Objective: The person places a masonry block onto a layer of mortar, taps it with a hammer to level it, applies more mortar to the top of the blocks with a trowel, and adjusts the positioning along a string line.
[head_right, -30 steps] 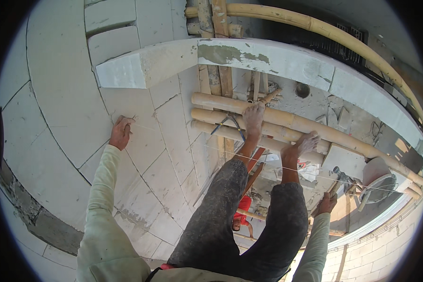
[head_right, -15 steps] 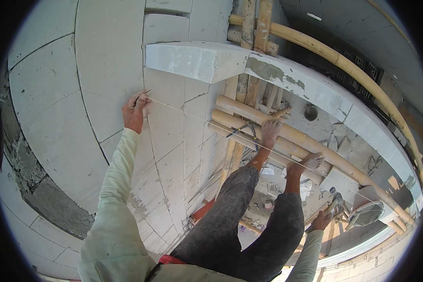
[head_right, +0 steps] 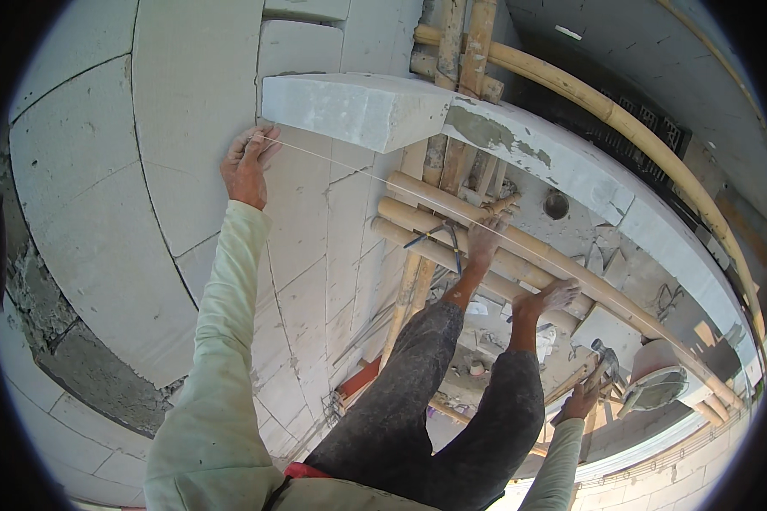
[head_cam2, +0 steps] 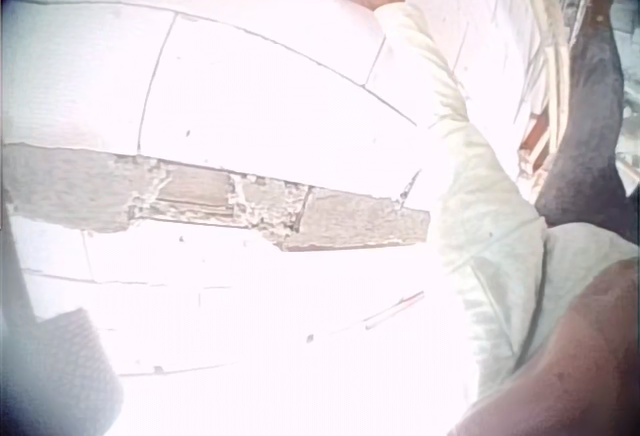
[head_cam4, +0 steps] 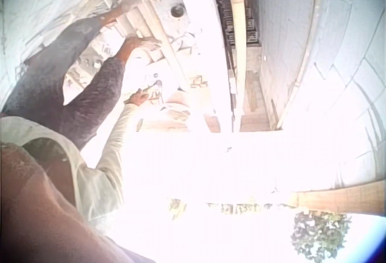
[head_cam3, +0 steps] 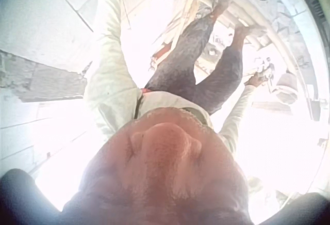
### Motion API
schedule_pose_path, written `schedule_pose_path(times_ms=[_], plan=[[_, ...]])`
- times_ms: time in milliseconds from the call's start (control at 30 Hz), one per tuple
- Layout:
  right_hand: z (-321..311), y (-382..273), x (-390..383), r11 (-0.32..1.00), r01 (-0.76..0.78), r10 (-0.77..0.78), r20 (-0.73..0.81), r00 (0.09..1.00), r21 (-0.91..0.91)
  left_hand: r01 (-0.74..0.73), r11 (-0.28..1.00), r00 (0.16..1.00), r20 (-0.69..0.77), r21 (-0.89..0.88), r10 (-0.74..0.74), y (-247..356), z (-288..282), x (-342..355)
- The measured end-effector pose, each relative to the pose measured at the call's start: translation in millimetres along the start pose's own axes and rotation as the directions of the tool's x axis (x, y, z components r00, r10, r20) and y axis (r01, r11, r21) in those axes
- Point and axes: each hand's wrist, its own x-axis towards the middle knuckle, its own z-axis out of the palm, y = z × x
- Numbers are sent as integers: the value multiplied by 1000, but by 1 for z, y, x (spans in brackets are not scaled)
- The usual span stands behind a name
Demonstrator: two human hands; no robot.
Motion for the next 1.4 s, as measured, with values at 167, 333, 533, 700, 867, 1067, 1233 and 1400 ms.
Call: schedule_pose_path(times_ms=[167,333,533,700,867,1067,1233,1400], plan=[[-25,43,25,986,-85,92,46,995,-143,16,998,1000,16,-53,-15,-7,8,4],[-16,44,25,985,-69,87,118,989,-156,42,949,995,-73,-314,-68,-2,16,0],[-6,56,34,987,140,-131,107,986,-80,1,932,991,-124,-361,-49,-12,9,5],[-24,73,49,959,223,-213,75,974,-177,-120,989,974,-204,-90,99,-7,29,0],[-11,54,35,975,144,-123,126,984,-168,-176,982,952,-243,62,186,-2,26,2],[-25,69,54,944,180,-162,87,983,-277,-180,979,944,-262,94,199,-13,26,5],[-17,62,58,918,266,-247,102,964,-295,-218,965,931,-267,143,250,-20,29,7],[-11,34,49,935,214,-186,123,975,-282,-235,955,917,-285,180,279,-19,33,7]])
